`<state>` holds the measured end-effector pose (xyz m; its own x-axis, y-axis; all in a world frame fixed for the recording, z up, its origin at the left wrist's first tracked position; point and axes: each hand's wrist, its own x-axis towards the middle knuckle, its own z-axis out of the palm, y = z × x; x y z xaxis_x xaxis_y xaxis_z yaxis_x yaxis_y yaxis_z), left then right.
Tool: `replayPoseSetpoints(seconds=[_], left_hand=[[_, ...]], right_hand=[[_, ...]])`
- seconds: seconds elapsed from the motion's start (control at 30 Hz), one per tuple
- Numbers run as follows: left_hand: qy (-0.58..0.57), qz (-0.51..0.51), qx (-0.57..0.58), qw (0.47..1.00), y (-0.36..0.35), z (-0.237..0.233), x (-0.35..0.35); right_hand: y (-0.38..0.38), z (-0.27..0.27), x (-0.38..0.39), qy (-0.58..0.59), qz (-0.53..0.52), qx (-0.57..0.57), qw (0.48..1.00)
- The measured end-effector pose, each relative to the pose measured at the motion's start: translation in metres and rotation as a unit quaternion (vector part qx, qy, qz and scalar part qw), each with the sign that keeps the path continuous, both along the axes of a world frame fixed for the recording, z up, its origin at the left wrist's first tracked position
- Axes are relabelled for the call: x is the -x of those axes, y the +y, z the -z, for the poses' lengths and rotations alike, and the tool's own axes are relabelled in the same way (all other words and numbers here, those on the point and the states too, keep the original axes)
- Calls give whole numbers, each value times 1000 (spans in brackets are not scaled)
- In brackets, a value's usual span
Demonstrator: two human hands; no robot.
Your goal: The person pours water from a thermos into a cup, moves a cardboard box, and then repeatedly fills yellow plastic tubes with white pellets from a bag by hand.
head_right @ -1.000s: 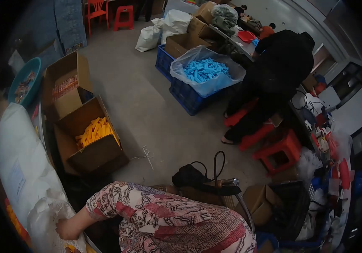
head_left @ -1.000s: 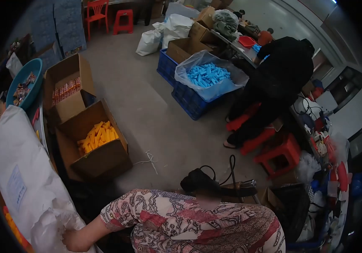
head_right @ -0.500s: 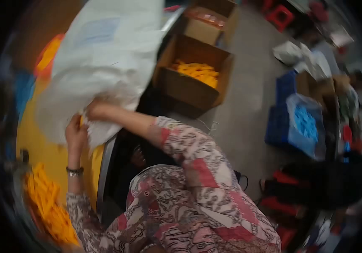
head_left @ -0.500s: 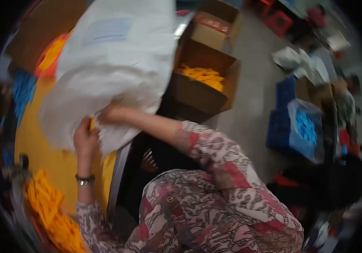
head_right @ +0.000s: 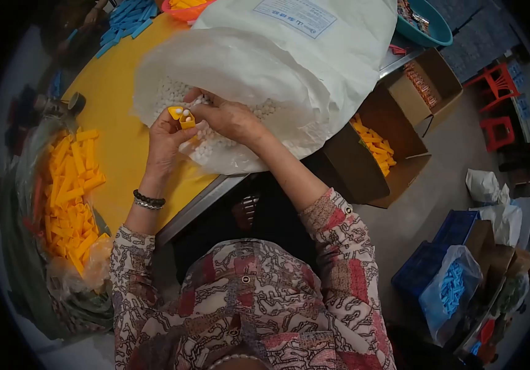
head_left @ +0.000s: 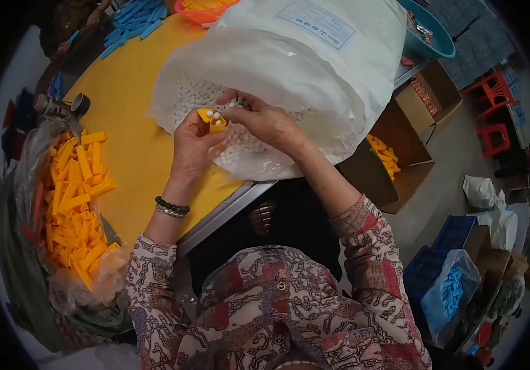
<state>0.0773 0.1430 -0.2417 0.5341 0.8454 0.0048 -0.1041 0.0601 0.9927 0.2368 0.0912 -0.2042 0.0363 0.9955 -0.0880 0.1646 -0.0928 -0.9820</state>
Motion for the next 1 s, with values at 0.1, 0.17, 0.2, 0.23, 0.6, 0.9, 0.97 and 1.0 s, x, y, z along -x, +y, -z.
replayPoseSetpoints(seconds=[0.1, 0.17, 0.2, 0.23, 0.6, 0.9, 0.97, 1.0], left_hand=[[-18, -18, 15, 1000, -1, 1, 6], [-18, -12, 1, 1000, -1, 0, 10], [-19, -15, 2, 1000, -2, 0, 10], [-22, -17, 9, 1000, -4, -1, 10], [-49, -6, 19, 999, -8, 4, 14], [-11, 28, -29, 999, -20, -9, 23], [-24, 20, -21, 999, -23, -9, 22], [-22, 21, -20, 999, -22, -7, 23]], right_hand=[[3, 9, 3, 79, -10, -85, 993], [0, 3, 6, 56, -6, -64, 996], [-1, -1, 7, 55, -9, -62, 996], [-3, -6, 9, -23, -2, -46, 999], [-1, 3, 16, -102, 7, -88, 991], [-8, 13, 17, -281, 62, -256, 923], [-11, -1, 23, -161, 52, -245, 955], [-10, -1, 25, -160, 53, -245, 955]])
